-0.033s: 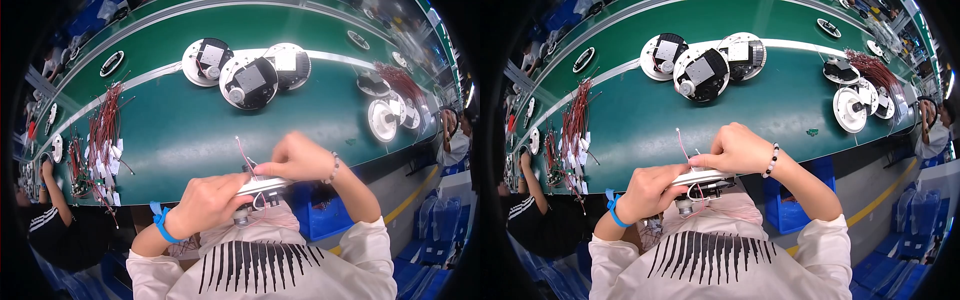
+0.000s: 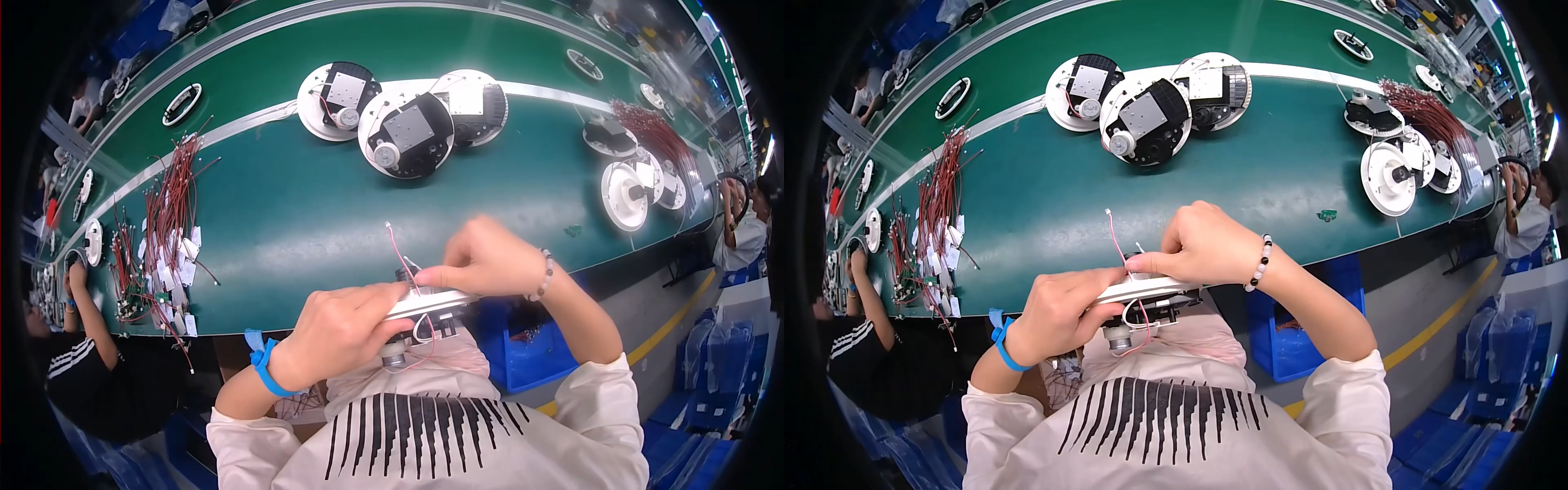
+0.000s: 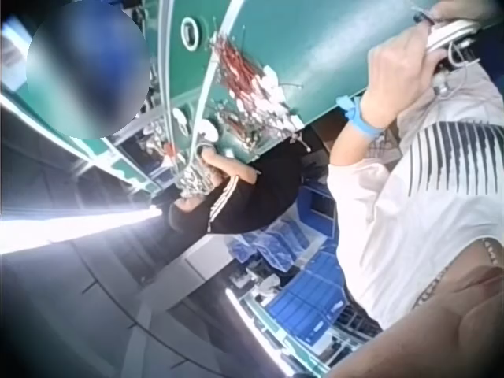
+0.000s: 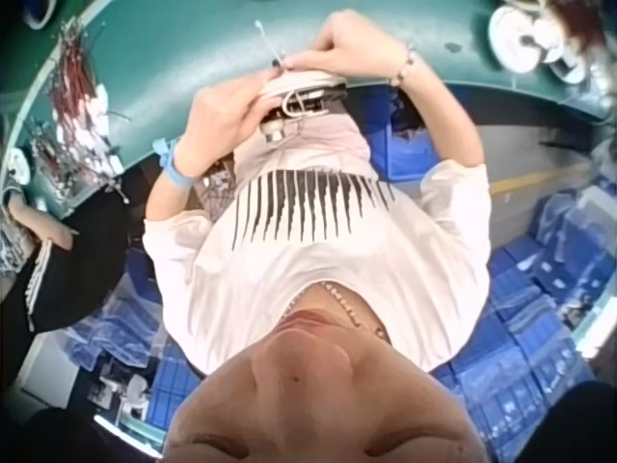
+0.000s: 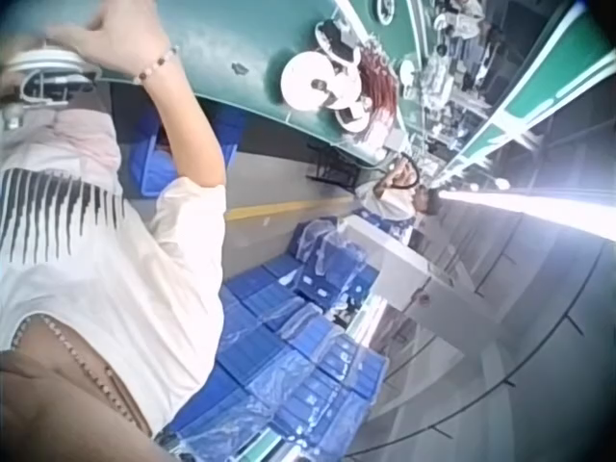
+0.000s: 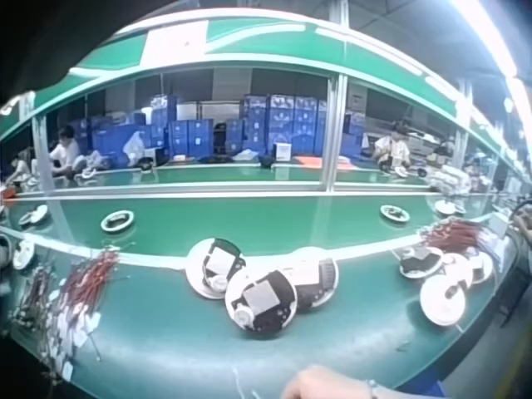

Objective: Assembling electronic modules into circular plastic housings on a factory production line.

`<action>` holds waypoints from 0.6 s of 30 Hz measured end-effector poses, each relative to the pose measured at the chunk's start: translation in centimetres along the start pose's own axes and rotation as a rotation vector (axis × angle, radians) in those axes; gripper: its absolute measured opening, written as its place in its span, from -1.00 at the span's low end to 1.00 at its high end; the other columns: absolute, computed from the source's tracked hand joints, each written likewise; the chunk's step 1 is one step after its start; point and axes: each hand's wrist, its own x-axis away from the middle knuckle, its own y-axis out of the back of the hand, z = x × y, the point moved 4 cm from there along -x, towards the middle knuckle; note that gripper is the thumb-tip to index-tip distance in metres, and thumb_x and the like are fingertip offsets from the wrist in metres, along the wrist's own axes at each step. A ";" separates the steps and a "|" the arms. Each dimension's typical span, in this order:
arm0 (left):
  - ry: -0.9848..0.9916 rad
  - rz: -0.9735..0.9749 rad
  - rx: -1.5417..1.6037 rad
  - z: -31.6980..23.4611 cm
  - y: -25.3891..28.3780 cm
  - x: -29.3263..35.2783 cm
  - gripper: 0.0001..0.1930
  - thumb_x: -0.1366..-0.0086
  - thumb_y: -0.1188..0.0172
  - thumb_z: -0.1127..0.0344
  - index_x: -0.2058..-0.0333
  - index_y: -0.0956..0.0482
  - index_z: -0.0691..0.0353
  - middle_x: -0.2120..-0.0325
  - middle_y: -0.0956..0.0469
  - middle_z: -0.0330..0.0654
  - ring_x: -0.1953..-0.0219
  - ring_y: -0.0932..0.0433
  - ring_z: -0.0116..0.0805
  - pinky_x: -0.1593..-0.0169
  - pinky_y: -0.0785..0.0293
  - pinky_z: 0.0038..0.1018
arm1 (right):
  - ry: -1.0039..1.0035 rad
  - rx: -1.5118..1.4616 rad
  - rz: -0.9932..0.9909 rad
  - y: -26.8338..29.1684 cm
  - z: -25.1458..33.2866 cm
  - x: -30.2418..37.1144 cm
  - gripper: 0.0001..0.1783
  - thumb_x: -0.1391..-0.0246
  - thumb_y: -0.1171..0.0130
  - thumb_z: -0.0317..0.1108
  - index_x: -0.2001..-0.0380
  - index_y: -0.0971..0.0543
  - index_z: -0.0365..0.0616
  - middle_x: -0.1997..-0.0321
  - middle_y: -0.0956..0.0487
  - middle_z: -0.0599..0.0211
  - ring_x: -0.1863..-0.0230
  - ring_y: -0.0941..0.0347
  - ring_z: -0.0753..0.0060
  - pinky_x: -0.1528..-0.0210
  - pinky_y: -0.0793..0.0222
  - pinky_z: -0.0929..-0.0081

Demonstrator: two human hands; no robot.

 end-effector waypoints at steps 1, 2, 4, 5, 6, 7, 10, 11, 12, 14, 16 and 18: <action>0.001 0.003 -0.009 -0.1 0.0 0.0 -0.72 0.06 -0.18 0.30 0.37 -0.44 0.34 0.50 -0.50 -0.10 0.55 -0.49 -0.21 0.51 -0.41 -0.47 | -0.001 -0.001 -0.001 -0.2 -0.2 0.0 -0.48 0.13 -0.15 -0.12 0.94 -0.36 -0.27 0.95 -0.25 0.30 0.87 -0.09 0.54 0.77 -0.02 0.53; 0.001 0.004 -0.017 -0.1 0.1 0.0 -0.72 0.06 -0.19 0.30 0.38 -0.44 0.34 0.50 -0.50 -0.10 0.55 -0.49 -0.21 0.51 -0.41 -0.48 | 0.042 0.041 -0.053 -0.1 -0.2 0.0 -0.49 0.14 -0.15 -0.12 0.93 -0.36 -0.27 0.94 -0.25 0.28 0.86 -0.11 0.52 0.76 -0.04 0.53; -0.007 0.005 -0.028 -0.2 0.1 0.0 -0.73 0.07 -0.19 0.29 0.39 -0.44 0.33 0.49 -0.50 -0.11 0.55 -0.49 -0.22 0.52 -0.41 -0.48 | 0.084 0.083 -0.106 0.1 0.3 0.3 -0.50 0.15 -0.16 -0.13 0.92 -0.37 -0.28 0.93 -0.25 0.26 0.86 -0.12 0.50 0.75 -0.05 0.53; -0.010 0.004 -0.043 -0.3 0.1 0.1 -0.73 0.07 -0.19 0.28 0.41 -0.44 0.33 0.49 -0.51 -0.12 0.55 -0.49 -0.23 0.53 -0.41 -0.49 | 0.076 0.059 -0.083 0.1 0.8 0.4 -0.50 0.14 -0.15 -0.14 0.91 -0.36 -0.29 0.92 -0.24 0.25 0.85 -0.12 0.48 0.74 -0.06 0.54; -0.008 0.004 -0.044 -0.3 0.1 0.2 -0.73 0.07 -0.19 0.28 0.41 -0.44 0.33 0.49 -0.51 -0.12 0.55 -0.49 -0.23 0.53 -0.41 -0.49 | 0.069 0.035 -0.060 0.0 1.0 0.4 -0.51 0.14 -0.15 -0.15 0.91 -0.35 -0.30 0.90 -0.24 0.23 0.85 -0.13 0.47 0.73 -0.07 0.54; -0.008 -0.003 -0.060 -0.3 0.0 0.3 -0.73 0.07 -0.19 0.27 0.43 -0.44 0.33 0.49 -0.51 -0.12 0.54 -0.50 -0.24 0.53 -0.41 -0.49 | 0.070 0.033 -0.057 0.0 0.9 0.3 -0.51 0.14 -0.15 -0.15 0.91 -0.35 -0.30 0.90 -0.24 0.23 0.85 -0.13 0.47 0.73 -0.07 0.54; -0.015 -0.019 -0.072 -0.2 0.1 0.4 -0.74 0.07 -0.19 0.27 0.44 -0.44 0.33 0.50 -0.51 -0.13 0.54 -0.50 -0.25 0.54 -0.41 -0.50 | 0.001 -0.100 0.071 -0.5 0.1 0.3 -0.61 0.12 -0.15 -0.22 0.78 -0.45 -0.33 0.84 -0.33 0.26 0.79 -0.20 0.53 0.69 -0.11 0.55; -0.012 -0.026 -0.072 -0.2 0.1 0.5 -0.74 0.07 -0.19 0.27 0.44 -0.44 0.33 0.50 -0.51 -0.13 0.54 -0.51 -0.26 0.54 -0.41 -0.50 | 0.004 -0.266 0.091 -1.1 -0.1 0.4 -0.62 0.11 -0.14 -0.16 0.73 -0.51 -0.30 0.83 -0.37 0.31 0.78 -0.21 0.62 0.70 -0.11 0.61; -0.009 -0.025 -0.070 -0.2 0.1 0.5 -0.74 0.07 -0.19 0.27 0.44 -0.44 0.33 0.50 -0.51 -0.13 0.54 -0.51 -0.26 0.54 -0.41 -0.50 | 0.007 -0.432 0.109 -1.5 -0.2 0.5 -0.61 0.10 -0.13 -0.10 0.67 -0.56 -0.26 0.81 -0.42 0.36 0.77 -0.23 0.71 0.71 -0.12 0.66; -0.003 -0.005 -0.057 -0.3 0.2 0.3 -0.74 0.08 -0.20 0.28 0.44 -0.44 0.34 0.51 -0.51 -0.12 0.53 -0.51 -0.25 0.54 -0.41 -0.50 | 0.028 -0.500 0.095 -2.2 -0.4 0.2 -0.65 0.11 -0.15 -0.13 0.61 -0.56 -0.27 0.75 -0.45 0.37 0.71 -0.25 0.74 0.68 -0.15 0.70; -0.006 0.002 -0.049 -0.4 0.1 0.2 -0.74 0.08 -0.20 0.28 0.44 -0.44 0.34 0.52 -0.51 -0.11 0.53 -0.51 -0.24 0.54 -0.42 -0.50 | 0.048 -0.567 0.076 -2.3 -0.1 0.0 -0.67 0.13 -0.18 -0.17 0.55 -0.57 -0.28 0.69 -0.47 0.39 0.65 -0.27 0.77 0.64 -0.17 0.73; -0.006 0.008 -0.045 -0.3 0.2 0.2 -0.74 0.08 -0.20 0.29 0.44 -0.45 0.34 0.52 -0.51 -0.11 0.53 -0.51 -0.24 0.54 -0.42 -0.50 | -0.155 -0.737 0.167 -2.7 -0.3 -0.1 -0.70 0.16 -0.22 -0.21 0.51 -0.57 -0.30 0.63 -0.50 0.37 0.60 -0.30 0.74 0.59 -0.22 0.74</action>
